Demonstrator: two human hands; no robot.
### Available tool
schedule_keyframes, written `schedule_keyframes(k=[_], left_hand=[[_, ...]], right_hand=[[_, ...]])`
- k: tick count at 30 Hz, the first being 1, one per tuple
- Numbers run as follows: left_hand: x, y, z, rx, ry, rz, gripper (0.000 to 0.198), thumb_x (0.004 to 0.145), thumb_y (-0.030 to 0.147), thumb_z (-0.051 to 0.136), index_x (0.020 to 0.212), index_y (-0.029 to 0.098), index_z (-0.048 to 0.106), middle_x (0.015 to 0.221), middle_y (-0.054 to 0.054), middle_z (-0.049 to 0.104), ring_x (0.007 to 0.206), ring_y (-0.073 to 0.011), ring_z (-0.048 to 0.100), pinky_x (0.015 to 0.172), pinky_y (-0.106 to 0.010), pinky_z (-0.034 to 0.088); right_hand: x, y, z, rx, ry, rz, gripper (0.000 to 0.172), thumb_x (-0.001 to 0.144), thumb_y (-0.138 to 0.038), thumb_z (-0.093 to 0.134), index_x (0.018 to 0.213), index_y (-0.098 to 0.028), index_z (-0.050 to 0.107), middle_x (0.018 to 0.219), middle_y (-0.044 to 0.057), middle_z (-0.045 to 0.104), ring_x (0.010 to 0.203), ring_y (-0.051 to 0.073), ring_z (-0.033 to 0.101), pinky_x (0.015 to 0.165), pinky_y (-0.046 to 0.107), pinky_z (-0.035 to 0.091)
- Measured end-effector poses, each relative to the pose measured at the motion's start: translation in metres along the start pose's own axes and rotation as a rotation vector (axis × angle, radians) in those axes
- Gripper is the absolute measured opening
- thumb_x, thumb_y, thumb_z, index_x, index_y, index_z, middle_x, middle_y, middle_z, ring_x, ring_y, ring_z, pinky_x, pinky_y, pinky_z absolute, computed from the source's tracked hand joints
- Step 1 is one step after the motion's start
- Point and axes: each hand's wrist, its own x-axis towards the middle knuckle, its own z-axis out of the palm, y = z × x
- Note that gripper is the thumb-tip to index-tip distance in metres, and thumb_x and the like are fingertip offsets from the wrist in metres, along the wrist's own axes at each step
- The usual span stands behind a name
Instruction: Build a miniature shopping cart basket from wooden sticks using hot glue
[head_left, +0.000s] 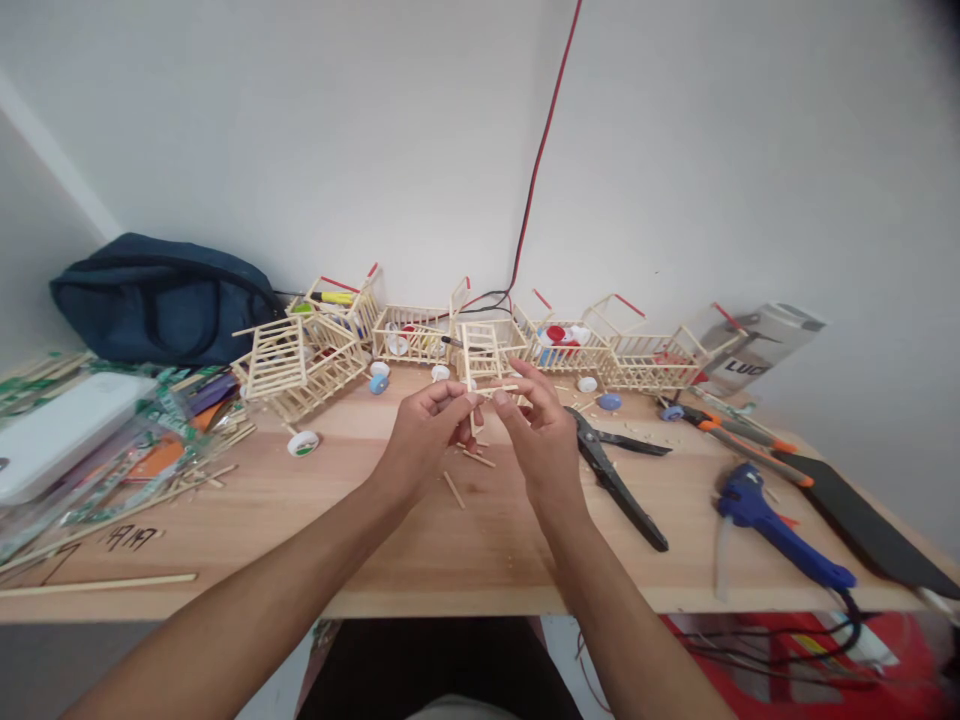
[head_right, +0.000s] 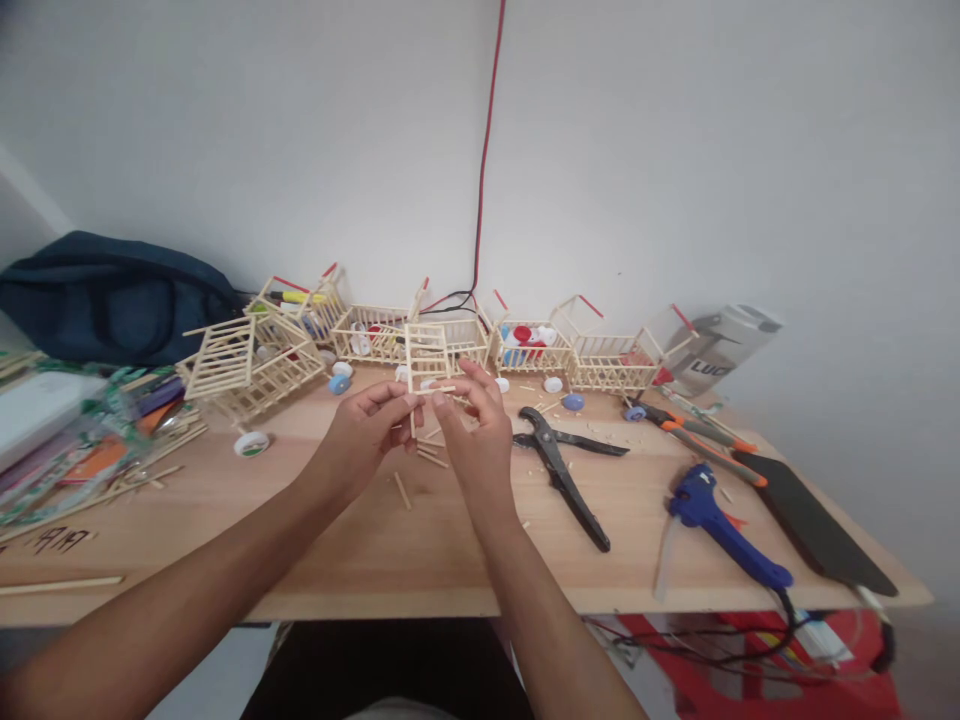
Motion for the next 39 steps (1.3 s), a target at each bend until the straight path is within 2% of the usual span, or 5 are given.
schedule_keyframes(k=[7, 12, 17, 24, 39], left_hand=[[-0.001, 0.003, 0.002, -0.013, 0.018, 0.020, 0.019, 0.072, 0.029, 0.071, 0.070, 0.014, 0.059, 0.062, 0.002, 0.058, 0.047, -0.0057, 0.043, 0.046, -0.021, 0.047], [0.001, 0.001, -0.001, 0.031, 0.031, 0.013, 0.019, 0.073, 0.029, 0.069, 0.068, 0.015, 0.058, 0.061, 0.002, 0.058, 0.047, -0.0066, 0.046, 0.045, -0.021, 0.046], [0.003, -0.002, -0.005, 0.128, 0.064, 0.041, 0.016, 0.076, 0.028, 0.065, 0.068, 0.015, 0.058, 0.061, 0.002, 0.058, 0.044, -0.0066, 0.048, 0.044, -0.021, 0.045], [0.002, 0.000, -0.004, 0.297, 0.116, 0.123, 0.019, 0.079, 0.026, 0.060, 0.063, 0.016, 0.055, 0.052, 0.004, 0.055, 0.038, -0.0058, 0.047, 0.042, -0.019, 0.040], [0.001, 0.004, -0.001, 0.332, 0.098, 0.099, 0.018, 0.076, 0.025, 0.060, 0.061, 0.017, 0.054, 0.045, 0.005, 0.051, 0.037, -0.0073, 0.046, 0.040, -0.019, 0.040]], right_hand=[[-0.004, 0.008, -0.007, 0.170, 0.058, 0.137, 0.038, 0.084, -0.039, 0.061, 0.120, -0.027, 0.055, 0.133, 0.008, 0.056, 0.117, 0.019, 0.055, 0.089, 0.033, 0.044], [-0.002, 0.017, -0.009, 0.354, -0.173, 0.385, 0.043, 0.087, -0.058, 0.049, 0.099, -0.021, 0.068, 0.095, 0.007, 0.070, 0.082, 0.018, 0.063, 0.067, 0.029, 0.044], [0.000, 0.010, -0.010, 0.276, -0.123, 0.263, 0.034, 0.084, -0.052, 0.058, 0.089, -0.021, 0.070, 0.075, 0.001, 0.063, 0.065, 0.013, 0.053, 0.060, 0.026, 0.039], [0.001, 0.006, -0.013, 0.072, -0.158, 0.117, 0.032, 0.091, -0.045, 0.050, 0.086, -0.021, 0.070, 0.070, 0.000, 0.060, 0.062, 0.012, 0.052, 0.061, 0.027, 0.040], [0.002, 0.009, -0.016, 0.029, -0.140, 0.107, 0.029, 0.089, -0.041, 0.053, 0.081, -0.021, 0.073, 0.066, 0.000, 0.061, 0.059, 0.013, 0.049, 0.059, 0.027, 0.038]])
